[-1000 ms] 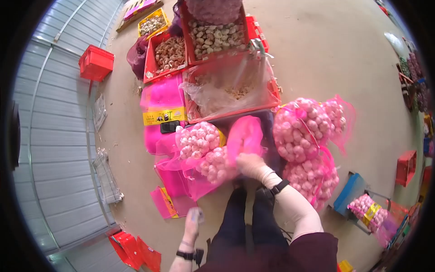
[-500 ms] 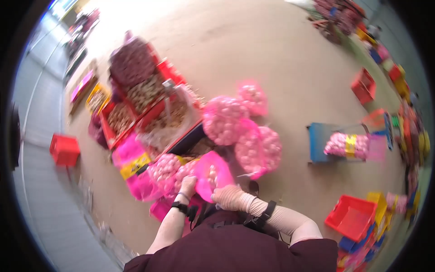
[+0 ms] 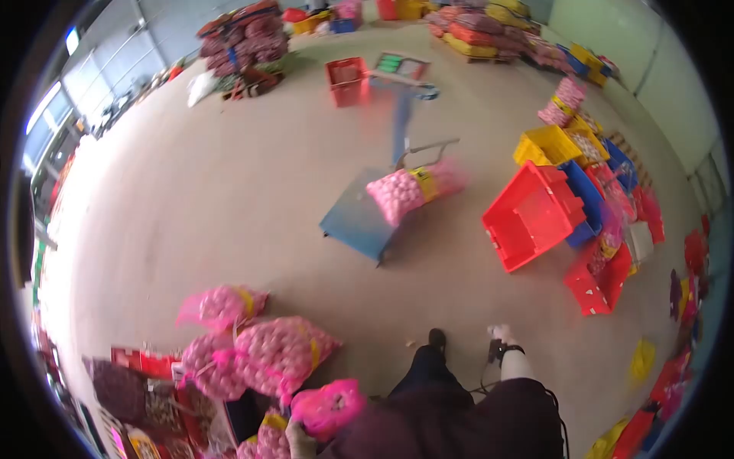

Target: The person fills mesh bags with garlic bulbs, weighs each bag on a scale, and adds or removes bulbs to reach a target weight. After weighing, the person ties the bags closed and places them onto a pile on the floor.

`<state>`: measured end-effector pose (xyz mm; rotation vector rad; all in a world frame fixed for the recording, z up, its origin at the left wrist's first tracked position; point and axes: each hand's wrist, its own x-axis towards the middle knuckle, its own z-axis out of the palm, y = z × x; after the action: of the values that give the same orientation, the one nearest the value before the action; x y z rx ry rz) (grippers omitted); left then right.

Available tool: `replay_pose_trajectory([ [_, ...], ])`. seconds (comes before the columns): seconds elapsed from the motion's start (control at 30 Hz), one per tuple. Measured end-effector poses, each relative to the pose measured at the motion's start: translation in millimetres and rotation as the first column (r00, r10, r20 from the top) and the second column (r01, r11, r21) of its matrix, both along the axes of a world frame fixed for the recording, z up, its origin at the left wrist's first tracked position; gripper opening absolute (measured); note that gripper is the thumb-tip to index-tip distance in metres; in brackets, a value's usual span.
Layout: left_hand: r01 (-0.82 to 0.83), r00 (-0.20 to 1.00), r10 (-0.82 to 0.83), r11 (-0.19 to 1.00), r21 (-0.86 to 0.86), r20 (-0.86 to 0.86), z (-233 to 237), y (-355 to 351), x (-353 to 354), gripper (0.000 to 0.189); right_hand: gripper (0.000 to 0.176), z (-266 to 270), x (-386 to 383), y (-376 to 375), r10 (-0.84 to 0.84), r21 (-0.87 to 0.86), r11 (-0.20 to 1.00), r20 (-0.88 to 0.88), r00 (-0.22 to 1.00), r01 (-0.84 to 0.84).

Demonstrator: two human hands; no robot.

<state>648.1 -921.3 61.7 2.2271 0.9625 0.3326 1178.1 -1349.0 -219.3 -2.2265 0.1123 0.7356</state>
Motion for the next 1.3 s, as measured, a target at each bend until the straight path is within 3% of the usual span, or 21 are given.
replay_pose_trajectory([
  [0.1, -0.260, 0.888, 0.432, 0.756, -0.601, 0.159, -18, 3, 89, 0.023, 0.019, 122, -3, -29, -0.262, -0.145, 0.963, -0.297, 0.918, 0.228],
  [0.17, -0.297, 0.704, 0.708, 0.364, -0.883, 0.055, -12, 4, 139, 0.026, 0.017, 161, 20, -40, -0.375, -0.051, 0.920, -0.402, 0.836, 0.388],
  [0.2, -0.250, 0.593, 0.793, 0.018, -0.968, -0.138, 35, 0, 209, 0.022, 0.017, 178, 40, -41, -0.380, -0.147, 0.925, -0.330, 0.864, 0.351],
  [0.23, -0.258, 0.597, 0.787, 0.009, -0.966, -0.152, 30, -5, 226, 0.022, 0.018, 195, 56, -44, -0.370, -0.249, 0.919, -0.269, 0.889, 0.307],
  [0.3, -0.060, 0.966, 0.205, 0.772, -0.633, 0.158, 26, 0, 262, 0.029, 0.018, 199, 91, -55, -0.259, -0.278, 0.942, -0.245, 0.934, 0.188],
  [0.33, -0.039, 0.974, 0.157, 0.829, -0.559, 0.165, 30, -8, 288, 0.026, 0.018, 185, 107, -62, -0.241, -0.241, 0.954, -0.252, 0.937, 0.181],
  [0.37, -0.050, 0.976, 0.159, 0.828, -0.559, 0.148, 6, -3, 296, 0.026, 0.018, 175, 119, -68, -0.221, -0.208, 0.963, -0.262, 0.939, 0.169],
  [0.43, -0.375, 0.670, 0.700, 0.033, -0.926, -0.247, -90, 10, 302, 0.020, 0.019, 202, 147, -43, -0.159, -0.178, 0.978, -0.295, 0.942, 0.110],
  [0.47, -0.382, 0.664, 0.702, 0.023, -0.924, -0.257, -110, 9, 310, 0.020, 0.019, 204, 164, -34, -0.050, -0.185, 0.983, -0.279, 0.959, -0.003],
  [0.5, -0.342, 0.929, 0.361, 0.753, -0.562, -0.081, -130, 8, 317, 0.017, 0.019, 207, 185, -27, 0.061, -0.196, 0.974, -0.261, 0.963, -0.115],
  [0.53, 0.110, 0.971, -0.092, 0.991, 0.074, -0.221, -144, 7, 327, 0.015, 0.019, 207, 212, -23, 0.060, -0.207, 0.971, -0.267, 0.962, -0.118],
  [0.57, 0.115, 0.968, -0.099, 0.992, 0.057, -0.230, -154, 9, 338, 0.015, 0.018, 205, 234, -18, 0.209, -0.147, 0.955, -0.278, 0.938, -0.257],
  [0.63, -0.334, 0.942, 0.272, 0.831, -0.445, -0.199, -164, 23, 383, 0.016, 0.017, 215, 258, 3, 0.337, -0.085, 0.923, -0.290, 0.896, -0.375],
  [0.7, -0.582, 0.718, 0.587, 0.213, -0.785, -0.373, -174, -4, 439, 0.018, 0.015, 265, 294, 32, 0.272, -0.026, 0.958, -0.253, 0.929, -0.287],
  [0.77, -0.531, 0.795, 0.410, 0.112, -0.840, -0.448, -195, -12, 457, 0.015, 0.013, 259, 325, 29, 0.349, 0.038, 0.936, -0.222, 0.910, -0.350],
  [0.83, -0.601, 0.765, 0.314, 0.033, -0.799, -0.563, -162, -11, 501, 0.015, 0.014, 268, 353, 40, 0.347, 0.113, 0.936, -0.160, 0.924, -0.332],
  [0.97, -0.359, 0.911, 0.170, -0.122, -0.925, -0.376, -198, 27, 526, 0.018, 0.012, 274, 423, 67, 0.273, -0.038, 0.959, -0.136, 0.952, -0.280],
  [1.03, -0.549, 0.819, 0.279, 0.127, -0.826, -0.501, -157, 35, 572, 0.014, 0.009, 271, 458, 75, 0.095, -0.049, 0.994, 0.011, 0.995, -0.094],
  [1.13, -0.593, 0.781, 0.381, 0.204, -0.779, -0.495, -131, 50, 613, 0.013, 0.009, 268, 528, 81, 0.186, -0.294, 0.941, 0.035, 0.982, -0.168],
  [1.2, -0.594, 0.780, 0.396, 0.226, -0.772, -0.484, -121, 58, 637, 0.014, 0.028, 282, 569, 95, 0.401, -0.659, 0.718, 0.128, 0.907, -0.225],
  [1.3, -0.609, 0.775, 0.413, 0.280, -0.742, -0.479, -99, 62, 676, 0.015, 0.052, 277, 627, 91, 0.435, -0.690, 0.688, 0.144, 0.889, -0.225],
])
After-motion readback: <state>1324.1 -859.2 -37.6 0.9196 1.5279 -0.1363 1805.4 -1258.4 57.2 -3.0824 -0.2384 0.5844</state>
